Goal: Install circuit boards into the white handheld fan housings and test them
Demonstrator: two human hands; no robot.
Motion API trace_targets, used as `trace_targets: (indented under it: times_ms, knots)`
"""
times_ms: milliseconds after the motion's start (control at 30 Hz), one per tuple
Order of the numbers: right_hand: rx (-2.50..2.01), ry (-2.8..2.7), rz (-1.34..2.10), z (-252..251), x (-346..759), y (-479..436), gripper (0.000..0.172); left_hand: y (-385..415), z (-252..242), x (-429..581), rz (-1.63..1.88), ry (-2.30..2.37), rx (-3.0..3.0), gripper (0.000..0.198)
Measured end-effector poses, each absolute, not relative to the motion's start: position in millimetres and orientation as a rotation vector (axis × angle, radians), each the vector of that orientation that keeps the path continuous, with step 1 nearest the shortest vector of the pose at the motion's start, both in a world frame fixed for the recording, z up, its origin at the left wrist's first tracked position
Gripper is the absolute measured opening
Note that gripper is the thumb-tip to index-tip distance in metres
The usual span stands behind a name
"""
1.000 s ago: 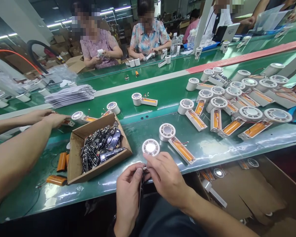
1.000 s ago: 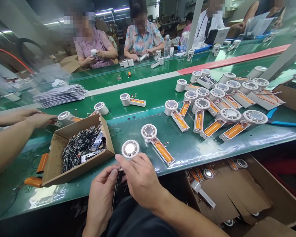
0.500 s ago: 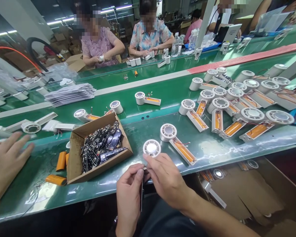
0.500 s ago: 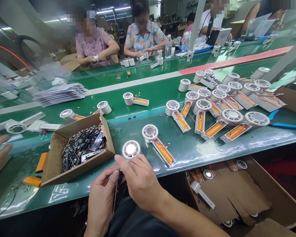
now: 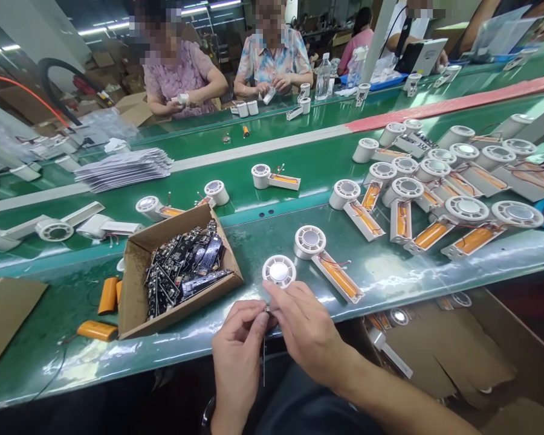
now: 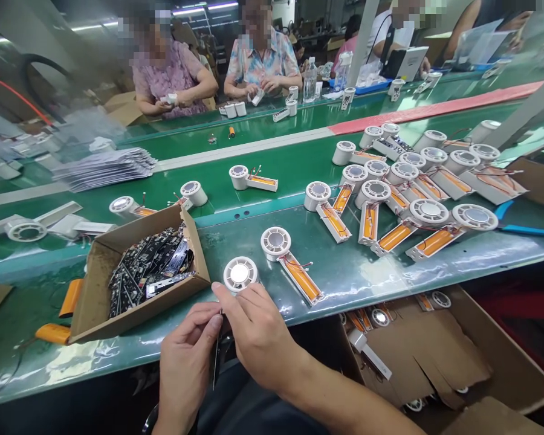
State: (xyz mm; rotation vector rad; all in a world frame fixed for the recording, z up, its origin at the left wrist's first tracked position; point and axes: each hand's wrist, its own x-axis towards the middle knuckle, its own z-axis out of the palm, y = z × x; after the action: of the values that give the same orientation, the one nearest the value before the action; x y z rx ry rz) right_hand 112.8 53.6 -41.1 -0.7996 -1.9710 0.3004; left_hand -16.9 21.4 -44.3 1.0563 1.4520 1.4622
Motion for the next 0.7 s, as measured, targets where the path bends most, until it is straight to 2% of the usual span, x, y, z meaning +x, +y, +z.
trace_targets:
  times_ms: [300, 567, 700]
  knots:
    - [-0.841, -1.889, 0.339, -42.7, 112.3, 50.2, 0.05, 20.3, -38.4, -19.2, 1.422, 1.422, 1.128, 0.008]
    - [-0.816, -1.891, 0.434, -43.4, 118.1, 54.9, 0.047, 20.8, -40.6, -21.1, 1.378, 1.392, 1.002, 0.02]
    - [-0.885, -1.826, 0.435, -45.1, 116.8, 50.6, 0.043, 18.4, -42.1, -19.5, 1.423, 1.385, 1.112, 0.013]
